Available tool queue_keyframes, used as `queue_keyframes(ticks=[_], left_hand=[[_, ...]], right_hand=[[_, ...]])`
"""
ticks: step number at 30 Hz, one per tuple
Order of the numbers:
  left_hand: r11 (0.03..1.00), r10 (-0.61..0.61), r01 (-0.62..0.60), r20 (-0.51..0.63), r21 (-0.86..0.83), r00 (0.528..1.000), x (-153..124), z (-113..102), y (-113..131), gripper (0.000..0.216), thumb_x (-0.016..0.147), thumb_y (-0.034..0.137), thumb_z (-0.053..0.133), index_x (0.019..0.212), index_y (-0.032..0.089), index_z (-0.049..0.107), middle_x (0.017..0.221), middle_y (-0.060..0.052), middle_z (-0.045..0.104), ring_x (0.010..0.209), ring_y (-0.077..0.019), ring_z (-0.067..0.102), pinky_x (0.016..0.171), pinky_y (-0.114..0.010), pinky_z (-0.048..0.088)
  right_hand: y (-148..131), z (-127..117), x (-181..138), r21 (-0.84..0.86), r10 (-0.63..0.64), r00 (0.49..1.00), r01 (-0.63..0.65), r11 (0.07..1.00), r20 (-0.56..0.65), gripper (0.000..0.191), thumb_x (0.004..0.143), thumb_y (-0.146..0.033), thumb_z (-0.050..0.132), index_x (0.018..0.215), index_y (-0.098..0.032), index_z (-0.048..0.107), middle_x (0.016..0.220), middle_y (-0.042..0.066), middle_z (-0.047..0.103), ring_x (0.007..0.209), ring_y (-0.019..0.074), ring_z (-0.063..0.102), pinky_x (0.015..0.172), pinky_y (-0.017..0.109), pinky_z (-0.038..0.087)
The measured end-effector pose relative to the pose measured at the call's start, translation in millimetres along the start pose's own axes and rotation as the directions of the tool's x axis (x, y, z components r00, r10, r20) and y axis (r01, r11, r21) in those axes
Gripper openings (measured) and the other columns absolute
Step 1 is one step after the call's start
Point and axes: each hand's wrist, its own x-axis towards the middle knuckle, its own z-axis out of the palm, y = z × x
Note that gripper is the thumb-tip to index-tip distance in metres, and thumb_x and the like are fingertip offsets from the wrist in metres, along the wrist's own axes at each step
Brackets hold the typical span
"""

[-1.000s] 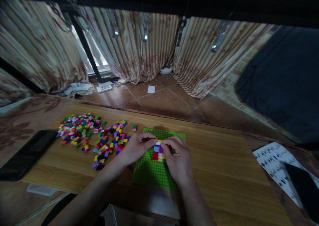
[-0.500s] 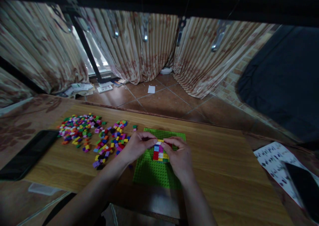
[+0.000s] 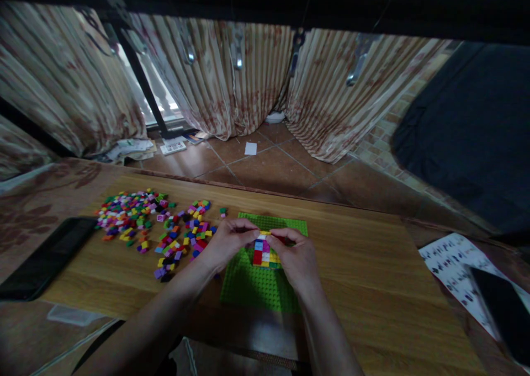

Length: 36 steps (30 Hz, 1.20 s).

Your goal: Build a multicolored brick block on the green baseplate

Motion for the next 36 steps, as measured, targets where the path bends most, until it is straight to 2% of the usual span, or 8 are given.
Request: queue_keyframes(ticks=[9, 15, 17, 20, 23, 28, 32, 36], left_hand=[[0.998, 0.022, -0.022, -0.007, -0.052, 1.000, -4.5, -0.5, -4.2, 0.020, 0.068, 0.031, 0.078, 0.069, 0.012, 0.072, 0.062, 0.001, 0.062, 0.056, -0.0080, 0.049, 0.056, -0.021, 0.038], [0.997, -0.021, 0.022, 0.017, -0.077, 1.000, -5.3, -5.2, -3.3, 0.032, 0.073, 0.044, 0.076, 0.074, 0.012, 0.072, 0.062, 0.001, 0.060, 0.058, -0.0087, 0.051, 0.057, -0.021, 0.041], [0.994, -0.033, 0.032, -0.013, -0.106, 0.999, -4.5, -6.9, 0.0, 0.033, 0.072, 0.044, 0.077, 0.078, 0.012, 0.072, 0.067, 0.000, 0.062, 0.060, -0.0093, 0.055, 0.061, -0.022, 0.045], [0.995, -0.037, 0.029, -0.071, -0.099, 0.997, -3.1, -10.5, 5.7, 0.032, 0.069, 0.043, 0.078, 0.079, 0.013, 0.072, 0.071, -0.001, 0.065, 0.062, -0.0097, 0.058, 0.064, -0.023, 0.048], [1.000, -0.011, 0.010, -0.124, -0.003, 0.992, -1.8, -18.2, 10.3, 0.028, 0.070, 0.040, 0.076, 0.077, 0.013, 0.073, 0.070, -0.001, 0.064, 0.062, -0.0095, 0.057, 0.063, -0.022, 0.049], [0.975, 0.096, -0.074, -0.101, 0.208, 0.990, -0.3, -46.1, 18.3, 0.020, 0.075, 0.033, 0.068, 0.080, 0.014, 0.074, 0.070, -0.001, 0.066, 0.062, -0.0108, 0.056, 0.061, -0.021, 0.046], [0.868, 0.223, -0.173, -0.055, 0.465, 0.973, -3.9, -73.8, 28.2, 0.017, 0.077, 0.026, 0.065, 0.084, 0.014, 0.075, 0.074, -0.003, 0.070, 0.068, -0.0138, 0.060, 0.061, -0.022, 0.044], [0.773, 0.240, -0.192, 0.002, 0.605, 0.971, -10.2, -92.0, 34.2, 0.016, 0.078, 0.021, 0.064, 0.085, 0.015, 0.077, 0.080, -0.005, 0.075, 0.071, -0.0162, 0.063, 0.063, -0.023, 0.046]], right_hand=[[2.8, -1.0, 0.5, -0.020, -0.027, 1.000, 0.027, 0.999, 0.003, 0.032, 0.061, -0.047, 0.083, 0.079, -0.021, 0.079, 0.078, 0.004, 0.075, 0.070, 0.0192, 0.065, 0.068, 0.033, 0.050], [3.3, -4.9, -1.3, 0.084, 0.008, 1.000, -0.010, 0.996, 0.018, 0.035, 0.061, -0.049, 0.084, 0.082, -0.022, 0.079, 0.082, 0.004, 0.077, 0.072, 0.0191, 0.066, 0.071, 0.034, 0.052], [1.7, -8.1, -1.3, 0.147, 0.018, 0.999, -0.014, 0.989, -0.027, 0.035, 0.064, -0.052, 0.081, 0.083, -0.022, 0.079, 0.086, 0.005, 0.078, 0.078, 0.0203, 0.068, 0.074, 0.034, 0.052], [1.4, -13.1, 0.7, 0.179, 0.015, 0.985, 0.016, 0.984, -0.171, 0.033, 0.069, -0.053, 0.077, 0.081, -0.022, 0.079, 0.087, 0.006, 0.078, 0.085, 0.0213, 0.068, 0.077, 0.034, 0.051], [4.7, -16.2, 3.4, 0.136, -0.014, 0.961, 0.053, 0.989, -0.276, 0.031, 0.071, -0.051, 0.074, 0.077, -0.021, 0.078, 0.083, 0.005, 0.077, 0.084, 0.0209, 0.067, 0.076, 0.034, 0.049], [9.4, -16.5, 3.9, 0.127, -0.035, 0.950, 0.078, 0.989, -0.311, 0.028, 0.073, -0.049, 0.074, 0.078, -0.021, 0.077, 0.082, 0.004, 0.077, 0.081, 0.0182, 0.064, 0.076, 0.033, 0.047], [9.6, -15.0, 3.1, 0.156, -0.011, 0.941, 0.068, 0.985, -0.337, 0.029, 0.070, -0.048, 0.077, 0.078, -0.020, 0.077, 0.082, 0.004, 0.076, 0.079, 0.0177, 0.065, 0.076, 0.033, 0.049], [10.3, -13.8, 2.8, 0.150, 0.008, 0.930, 0.050, 0.987, -0.368, 0.027, 0.071, -0.045, 0.077, 0.076, -0.019, 0.076, 0.082, 0.004, 0.076, 0.076, 0.0165, 0.065, 0.074, 0.031, 0.051]])
